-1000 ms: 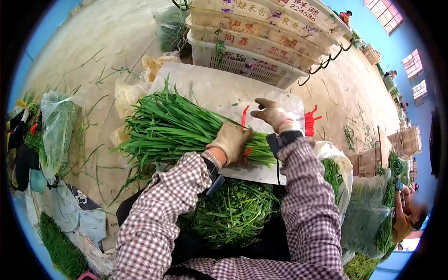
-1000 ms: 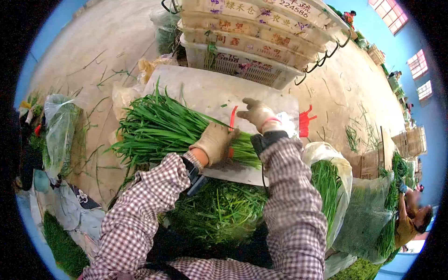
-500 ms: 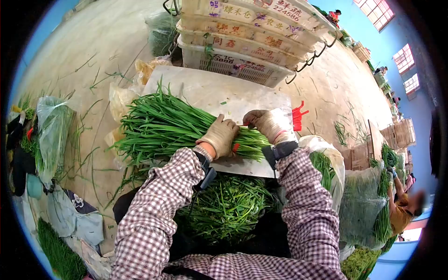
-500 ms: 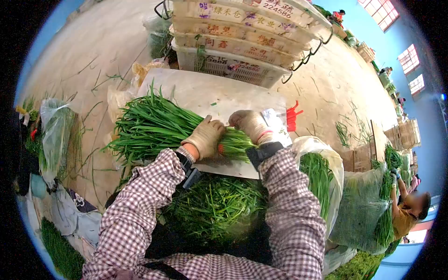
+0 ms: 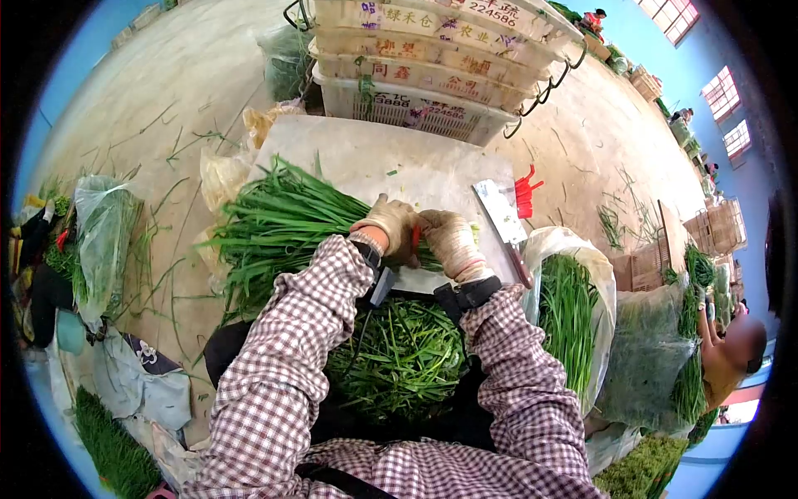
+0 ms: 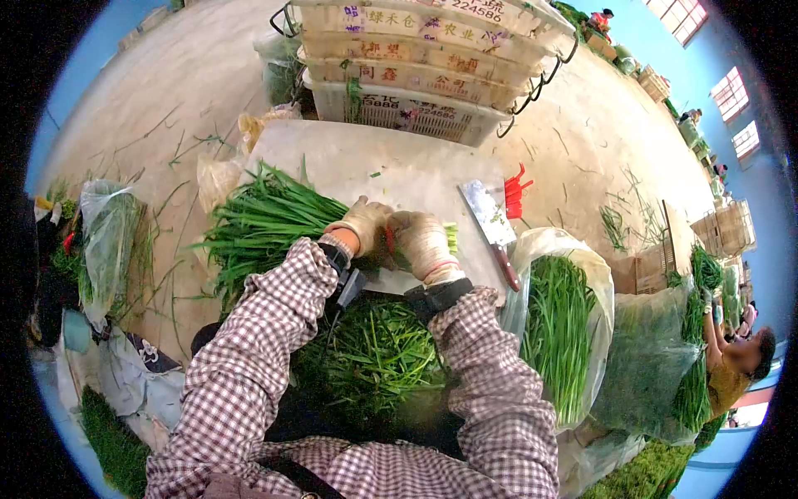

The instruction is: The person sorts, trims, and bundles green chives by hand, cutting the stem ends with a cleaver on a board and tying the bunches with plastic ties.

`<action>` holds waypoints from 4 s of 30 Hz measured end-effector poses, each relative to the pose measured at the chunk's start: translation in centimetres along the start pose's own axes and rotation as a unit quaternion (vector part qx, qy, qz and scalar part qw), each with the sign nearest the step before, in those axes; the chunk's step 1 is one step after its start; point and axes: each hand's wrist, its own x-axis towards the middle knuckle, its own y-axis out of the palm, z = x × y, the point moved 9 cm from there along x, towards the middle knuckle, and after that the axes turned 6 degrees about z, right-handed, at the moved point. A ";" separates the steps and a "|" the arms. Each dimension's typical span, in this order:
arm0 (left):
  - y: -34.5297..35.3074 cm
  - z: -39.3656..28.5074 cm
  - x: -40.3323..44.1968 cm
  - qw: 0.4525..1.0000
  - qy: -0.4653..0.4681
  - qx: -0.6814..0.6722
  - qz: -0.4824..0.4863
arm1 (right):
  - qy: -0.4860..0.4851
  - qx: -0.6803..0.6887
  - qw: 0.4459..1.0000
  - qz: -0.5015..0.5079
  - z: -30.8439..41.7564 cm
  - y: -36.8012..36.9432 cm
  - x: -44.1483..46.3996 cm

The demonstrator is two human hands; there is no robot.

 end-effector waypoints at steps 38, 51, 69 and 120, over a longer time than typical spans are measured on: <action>1.4 0.3 -1.4 0.992 0.024 -0.126 0.012 | -0.052 -0.629 0.737 0.241 8.2 0.9 -0.7; 1.2 0.9 -1.3 0.991 -0.001 -0.121 -0.049 | 0.075 -0.572 0.759 0.302 9.8 1.1 -1.0; 0.6 6.8 -7.7 0.967 -0.079 -0.239 0.028 | 0.192 -0.436 0.878 0.046 4.4 -1.1 1.2; -9.1 0.9 -22.6 0.580 0.270 -0.735 -0.224 | -0.432 -0.751 0.497 0.048 35.1 -5.0 -20.8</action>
